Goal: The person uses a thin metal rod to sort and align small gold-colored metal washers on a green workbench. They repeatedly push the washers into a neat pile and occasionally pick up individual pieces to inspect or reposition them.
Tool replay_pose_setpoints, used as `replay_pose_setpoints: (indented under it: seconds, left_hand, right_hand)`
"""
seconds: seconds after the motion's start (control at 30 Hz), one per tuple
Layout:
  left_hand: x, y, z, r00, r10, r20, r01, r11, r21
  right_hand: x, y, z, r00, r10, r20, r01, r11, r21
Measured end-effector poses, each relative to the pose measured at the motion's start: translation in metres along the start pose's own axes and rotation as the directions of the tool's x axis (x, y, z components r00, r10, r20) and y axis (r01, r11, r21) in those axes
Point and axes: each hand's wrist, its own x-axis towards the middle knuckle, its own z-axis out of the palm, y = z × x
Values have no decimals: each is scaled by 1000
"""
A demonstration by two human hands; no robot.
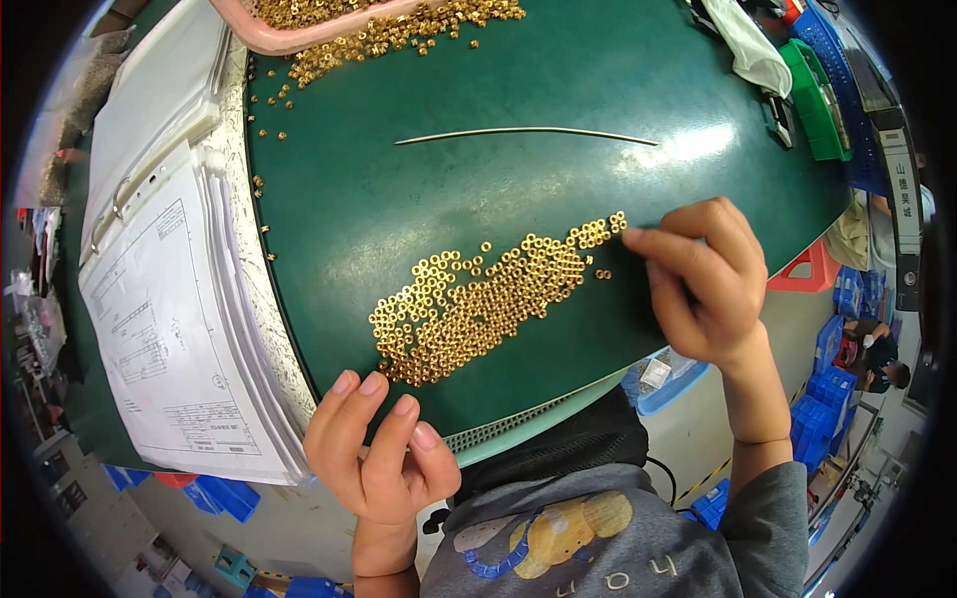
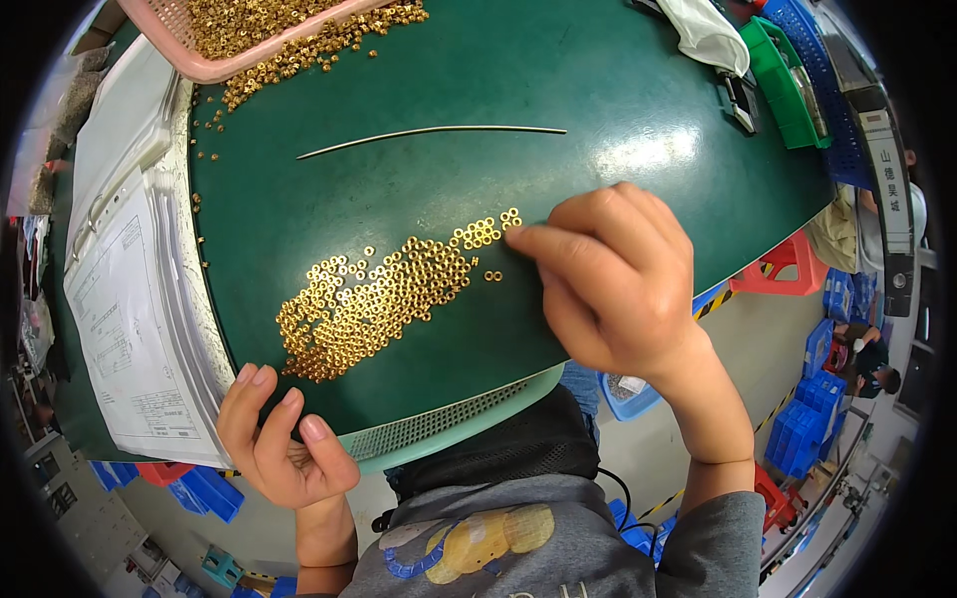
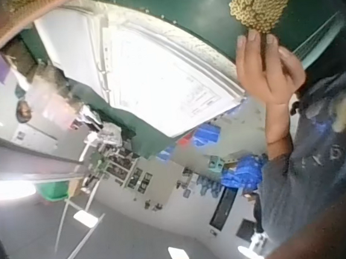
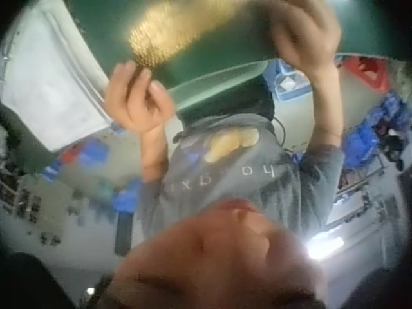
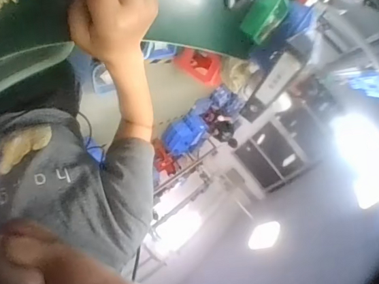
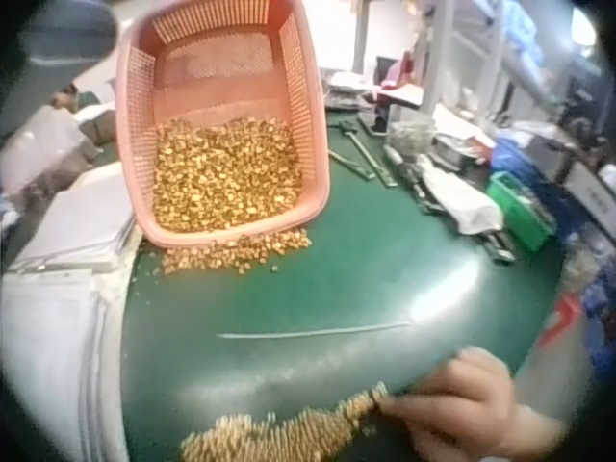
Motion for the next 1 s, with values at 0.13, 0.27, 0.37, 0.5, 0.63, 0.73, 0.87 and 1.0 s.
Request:
replay_pose_setpoints:
  seconds: [0.13, 0.27, 0.37, 0.5, 0.63, 0.73, 0.87, 1.0]
  left_hand:
    - [0, -1, 1, 1000, 4, 0, -4, 1000, -9]
    - [0, -1, 0, 1000, 3, 7, -3, 1000, -6]
    - [1, 0, 0, 1000, 1, 9, -1, 1000, -5]
    - [2, 0, 0, 1000, 9, 3, -9, 1000, -9]
    - [1, -1, 1, 1000, 4, -4, -4, 1000, -8]
    - [2, 0, 0, 1000, 2, 0, -2, 1000, -7]
    - [2, 0, 0, 1000, 0, 0, 0, 1000, -10]
    - [2, 0, -1, 1000, 2, 2, -2, 1000, -10]
  right_hand:
    - [2, -8, 3, 993, -98, 61, 98, 995, 13]
    - [1, -7, 6, 992, -102, 69, 103, 995, -18]
    - [0, -8, 5, 994, -91, 56, 91, 996, -11]
    - [2, -16, 2, 993, -95, 68, 94, 995, 18]
    - [2, -19, 9, 988, -127, 92, 128, 992, -5]
    - [3, -21, 6, 986, -124, 108, 123, 992, 11]
    - [1, -20, 6, 982, -151, 117, 147, 988, 38]
    - [0, -22, 4, 984, -140, 115, 137, 990, 32]
